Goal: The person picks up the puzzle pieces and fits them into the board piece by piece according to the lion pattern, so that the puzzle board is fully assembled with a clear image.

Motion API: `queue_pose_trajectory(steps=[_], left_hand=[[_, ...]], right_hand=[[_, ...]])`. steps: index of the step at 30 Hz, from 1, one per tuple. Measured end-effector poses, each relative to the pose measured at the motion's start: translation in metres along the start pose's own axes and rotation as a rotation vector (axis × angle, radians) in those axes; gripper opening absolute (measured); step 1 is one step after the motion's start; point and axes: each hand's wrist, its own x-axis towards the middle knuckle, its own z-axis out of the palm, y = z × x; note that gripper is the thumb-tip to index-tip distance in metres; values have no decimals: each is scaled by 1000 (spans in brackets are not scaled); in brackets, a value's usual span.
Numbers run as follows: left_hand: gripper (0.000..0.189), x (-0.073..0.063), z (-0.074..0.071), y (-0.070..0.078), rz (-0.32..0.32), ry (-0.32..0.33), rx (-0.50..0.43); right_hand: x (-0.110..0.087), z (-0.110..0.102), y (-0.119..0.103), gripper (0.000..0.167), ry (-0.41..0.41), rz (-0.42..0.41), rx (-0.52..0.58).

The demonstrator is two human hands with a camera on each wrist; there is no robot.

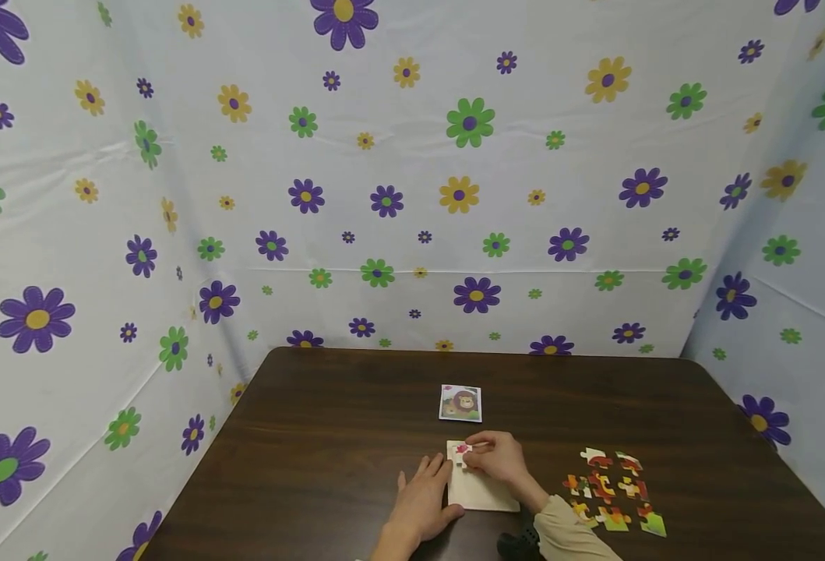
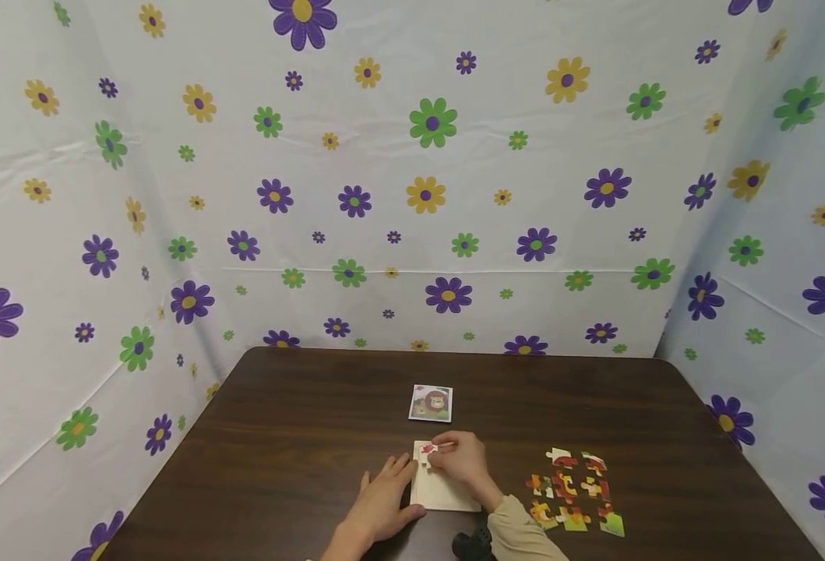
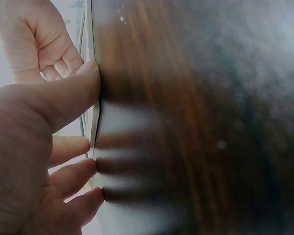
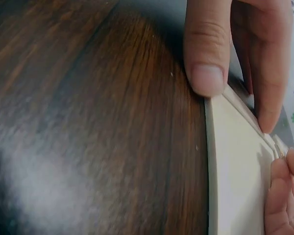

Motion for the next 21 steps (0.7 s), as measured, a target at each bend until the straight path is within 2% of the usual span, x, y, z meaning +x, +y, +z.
queue_pose_trajectory(steps=[8,21], left_hand=[[69,1,-2,0,2,11,-17],[68,1,-4,0,6,-1,-21]], right_hand=[[2,6,-7,21,14,-3,-79],[1,13,-8,17,84,-88,-191]])
